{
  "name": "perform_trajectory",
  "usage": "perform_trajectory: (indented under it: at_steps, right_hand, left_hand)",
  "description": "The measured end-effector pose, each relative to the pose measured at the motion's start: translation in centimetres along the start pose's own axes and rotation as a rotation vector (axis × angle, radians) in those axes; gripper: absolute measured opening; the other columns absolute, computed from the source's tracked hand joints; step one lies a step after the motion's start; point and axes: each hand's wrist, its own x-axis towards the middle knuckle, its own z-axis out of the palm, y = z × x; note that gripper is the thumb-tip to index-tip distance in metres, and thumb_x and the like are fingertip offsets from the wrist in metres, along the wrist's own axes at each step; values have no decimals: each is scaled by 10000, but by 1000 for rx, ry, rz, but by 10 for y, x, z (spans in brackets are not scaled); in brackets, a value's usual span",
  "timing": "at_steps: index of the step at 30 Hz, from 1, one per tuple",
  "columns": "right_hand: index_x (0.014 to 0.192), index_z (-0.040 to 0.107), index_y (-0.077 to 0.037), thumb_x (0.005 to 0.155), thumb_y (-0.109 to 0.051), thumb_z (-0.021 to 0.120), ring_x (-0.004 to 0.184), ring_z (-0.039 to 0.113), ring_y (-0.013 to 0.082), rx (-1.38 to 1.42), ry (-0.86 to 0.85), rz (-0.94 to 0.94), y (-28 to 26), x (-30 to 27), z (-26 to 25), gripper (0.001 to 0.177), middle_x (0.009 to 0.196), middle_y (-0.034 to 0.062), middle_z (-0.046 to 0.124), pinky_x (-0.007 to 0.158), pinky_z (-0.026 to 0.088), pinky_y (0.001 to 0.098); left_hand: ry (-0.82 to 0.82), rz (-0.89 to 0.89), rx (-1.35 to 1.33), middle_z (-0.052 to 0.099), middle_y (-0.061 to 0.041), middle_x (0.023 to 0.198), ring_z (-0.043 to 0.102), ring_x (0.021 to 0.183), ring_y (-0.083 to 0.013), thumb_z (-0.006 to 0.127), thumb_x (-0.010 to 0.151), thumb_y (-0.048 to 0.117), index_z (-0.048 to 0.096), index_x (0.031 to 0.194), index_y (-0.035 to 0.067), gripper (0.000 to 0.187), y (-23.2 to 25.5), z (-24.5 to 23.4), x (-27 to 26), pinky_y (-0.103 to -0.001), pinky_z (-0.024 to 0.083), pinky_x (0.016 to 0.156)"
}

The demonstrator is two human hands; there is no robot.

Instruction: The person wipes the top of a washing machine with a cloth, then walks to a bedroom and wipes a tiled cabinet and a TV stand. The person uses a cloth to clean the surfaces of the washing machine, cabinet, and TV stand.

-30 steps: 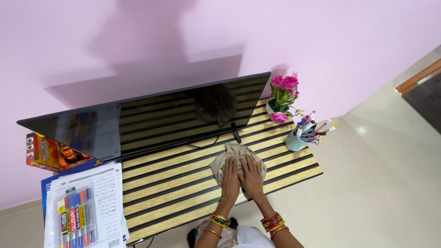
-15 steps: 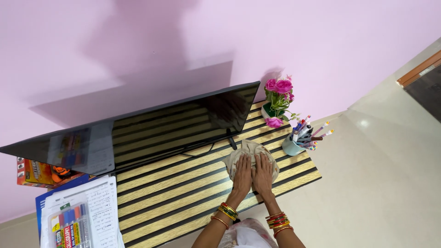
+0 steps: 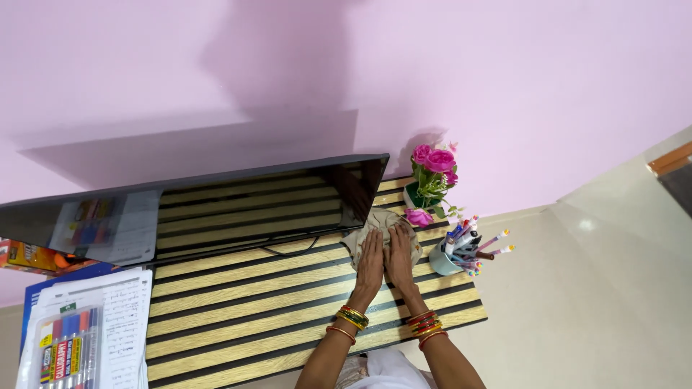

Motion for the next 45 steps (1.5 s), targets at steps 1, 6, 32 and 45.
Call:
perform_trajectory:
  at_steps: [1,6,32,45]
  right_hand:
    - [1477,430,28,968,-89,567,1499,303,435,13,-12,1,2,8,1,540,1601,249,340,1236,254,505]
    - [1480,442,10,982,-76,575,1494,340,381,-50,-64,-2,5,46,0,522,1613,199,356,1233,217,534]
    - [1403,529,-3,922,-36,589,1291,484,397,-162,35,-51,-60,-58,-39,486,1385,210,543,1116,356,497]
    - [1400,536,-9,914,-23,605,1280,490,378,-199,103,84,-155,-186,-32,491,1373,195,543,1104,345,488]
  left_hand:
    - [44,-5,-8,274,-245,1642,243,1540,-349,461,928,-123,301,1560,-54,656,0,3,6,-456,224,1264]
    - [175,-39,1,305,-234,1640,299,1532,-339,442,897,-179,325,1552,-59,676,3,9,37,-442,262,1264]
    - [39,2,-116,435,-238,1557,412,1442,-367,524,858,-157,405,1507,-61,667,27,-11,-73,-445,318,1217]
    - [-35,170,-110,537,-215,1422,494,1302,-374,618,899,-68,481,1429,-52,548,7,-54,-197,-466,391,1114]
